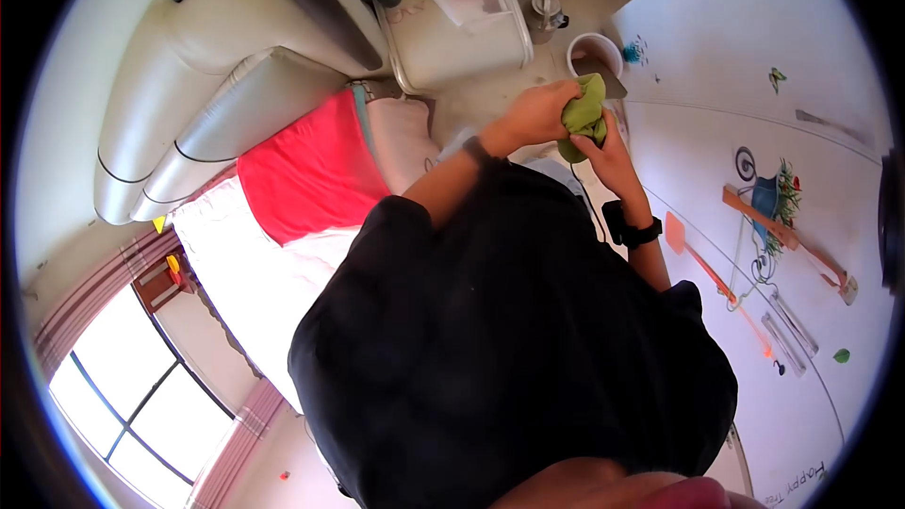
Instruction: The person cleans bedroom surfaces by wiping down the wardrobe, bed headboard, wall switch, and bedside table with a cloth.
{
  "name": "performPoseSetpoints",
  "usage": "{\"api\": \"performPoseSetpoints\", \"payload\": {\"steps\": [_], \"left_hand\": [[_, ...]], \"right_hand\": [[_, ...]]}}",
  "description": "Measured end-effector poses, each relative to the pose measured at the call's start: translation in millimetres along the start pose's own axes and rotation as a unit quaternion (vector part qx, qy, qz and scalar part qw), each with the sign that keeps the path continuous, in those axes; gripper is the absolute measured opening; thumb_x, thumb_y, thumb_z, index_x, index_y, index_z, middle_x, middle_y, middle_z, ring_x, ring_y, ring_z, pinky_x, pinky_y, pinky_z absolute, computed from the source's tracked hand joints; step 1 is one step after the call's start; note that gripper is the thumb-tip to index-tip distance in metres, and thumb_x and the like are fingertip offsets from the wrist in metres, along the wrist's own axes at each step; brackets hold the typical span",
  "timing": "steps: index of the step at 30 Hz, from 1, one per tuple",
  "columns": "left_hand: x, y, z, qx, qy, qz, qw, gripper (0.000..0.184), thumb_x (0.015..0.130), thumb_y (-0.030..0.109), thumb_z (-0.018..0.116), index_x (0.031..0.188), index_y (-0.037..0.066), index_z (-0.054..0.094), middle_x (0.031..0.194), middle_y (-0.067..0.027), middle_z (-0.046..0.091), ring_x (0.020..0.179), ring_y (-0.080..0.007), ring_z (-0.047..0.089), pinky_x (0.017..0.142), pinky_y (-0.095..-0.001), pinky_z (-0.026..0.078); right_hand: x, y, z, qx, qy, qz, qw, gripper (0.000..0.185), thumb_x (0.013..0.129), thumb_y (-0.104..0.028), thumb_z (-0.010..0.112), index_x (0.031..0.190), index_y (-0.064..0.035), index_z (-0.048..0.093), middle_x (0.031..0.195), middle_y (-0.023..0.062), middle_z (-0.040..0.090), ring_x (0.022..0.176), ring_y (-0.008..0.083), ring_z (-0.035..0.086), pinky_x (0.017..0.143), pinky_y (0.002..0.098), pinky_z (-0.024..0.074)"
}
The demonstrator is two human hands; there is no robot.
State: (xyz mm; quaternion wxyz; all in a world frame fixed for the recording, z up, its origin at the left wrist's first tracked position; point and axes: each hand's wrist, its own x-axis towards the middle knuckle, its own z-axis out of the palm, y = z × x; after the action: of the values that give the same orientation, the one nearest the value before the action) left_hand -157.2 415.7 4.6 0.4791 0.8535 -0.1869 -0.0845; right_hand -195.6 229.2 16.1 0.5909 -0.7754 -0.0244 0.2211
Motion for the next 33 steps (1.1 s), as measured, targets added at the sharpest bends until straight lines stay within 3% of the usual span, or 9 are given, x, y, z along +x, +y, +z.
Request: {"api": "performPoseSetpoints", "payload": {"steps": [4,9,14,17,19,23,27,29,33], "left_hand": [[-5.8,-44.3,-61.1,0.032,0.024,0.026,0.999,0.035,0.071,0.013,0.074,0.103,0.008,0.061,0.103,-0.013,0.061,0.097,-0.0357,0.059,0.079,-0.0421,0.05],[-16.4,-134.3,-113.5,0.061,0.008,0.052,0.997,0.048,0.065,0.006,0.075,0.111,0.009,0.062,0.124,-0.0128,0.054,0.115,-0.0356,0.052,0.091,-0.042,0.048],[-37.1,-219.9,-132.5,-0.039,0.04,-0.041,0.998,0.069,0.061,0.002,0.077,0.126,0.012,0.056,0.136,-0.0129,0.045,0.126,-0.0378,0.043,0.104,-0.0433,0.04],[-45.6,-275.6,-120.5,-0.033,0.061,-0.057,0.996,0.078,0.062,0.003,0.078,0.134,0.015,0.05,0.139,-0.0124,0.043,0.124,-0.0377,0.046,0.101,-0.0437,0.044],[-43.8,-294.5,-114.5,-0.048,0.022,-0.129,0.99,0.08,0.063,0.004,0.078,0.136,0.016,0.048,0.136,-0.0116,0.044,0.12,-0.0358,0.049,0.096,-0.0431,0.047],[-31.9,-350.6,-83.0,-0.009,-0.038,-0.174,0.984,0.077,0.065,0.007,0.077,0.136,0.018,0.048,0.121,-0.0091,0.052,0.106,-0.0316,0.059,0.081,-0.0412,0.054],[-9.3,-390.5,-45.4,0.033,0.002,-0.191,0.981,0.065,0.069,0.008,0.073,0.13,0.019,0.052,0.103,-0.0065,0.057,0.091,-0.03,0.063,0.071,-0.0408,0.054],[-1.9,-416.6,-26.8,0.031,0.057,-0.196,0.978,0.058,0.071,0.009,0.071,0.125,0.018,0.055,0.098,-0.0058,0.058,0.085,-0.0299,0.063,0.068,-0.0405,0.054],[2.1,-458.9,-7.0,0.087,0.118,-0.229,0.962,0.049,0.072,0.008,0.069,0.12,0.017,0.059,0.096,-0.0062,0.058,0.087,-0.0301,0.062,0.068,-0.042,0.054]], "right_hand": [[45.5,-27.3,64.2,0.186,0.025,0.071,0.98,0.072,0.092,-0.024,0.064,0.148,-0.0024,0.025,0.131,0.0121,0.051,0.116,0.0203,0.053,0.096,0.0324,0.0447],[129.7,-1.1,157.8,0.349,0.099,0.13,0.923,0.047,0.09,-0.019,0.063,0.133,-0.0072,0.047,0.116,0.0047,0.058,0.106,0.014,0.055,0.086,0.0275,0.0475],[208.6,45.7,209.3,0.291,0.015,0.183,0.939,0.045,0.087,-0.016,0.061,0.129,-0.0065,0.05,0.107,0.0029,0.059,0.097,0.011,0.055,0.076,0.0256,0.0463],[246.3,90.1,230.6,0.307,-0.017,0.206,0.929,0.046,0.087,-0.015,0.06,0.131,-0.0058,0.049,0.108,0.0033,0.059,0.096,0.0114,0.055,0.077,0.0258,0.0464],[263.5,120.8,239.1,0.326,-0.04,0.243,0.913,0.046,0.088,-0.014,0.058,0.132,-0.0052,0.048,0.11,0.004,0.059,0.098,0.0124,0.055,0.08,0.0263,0.0466],[292.0,180.1,233.2,0.269,-0.049,0.236,0.933,0.046,0.09,-0.011,0.054,0.134,-0.0028,0.045,0.114,0.0052,0.056,0.102,0.0138,0.053,0.086,0.028,0.0461],[312.5,221.3,223.2,0.195,-0.055,0.217,0.955,0.053,0.09,-0.014,0.055,0.14,-0.0028,0.039,0.122,0.0086,0.053,0.108,0.0161,0.053,0.091,0.0285,0.0451],[335.7,222.2,223.8,0.145,-0.051,0.171,0.973,0.055,0.09,-0.015,0.056,0.14,-0.0025,0.038,0.128,0.0127,0.051,0.113,0.02,0.053,0.095,0.0301,0.0443],[374.1,216.0,231.8,-0.145,-0.023,-0.03,0.989,0.059,0.083,-0.013,0.063,0.137,-0.0033,0.04,0.135,0.0188,0.046,0.116,0.0324,0.055,0.094,0.0371,0.048]]}}
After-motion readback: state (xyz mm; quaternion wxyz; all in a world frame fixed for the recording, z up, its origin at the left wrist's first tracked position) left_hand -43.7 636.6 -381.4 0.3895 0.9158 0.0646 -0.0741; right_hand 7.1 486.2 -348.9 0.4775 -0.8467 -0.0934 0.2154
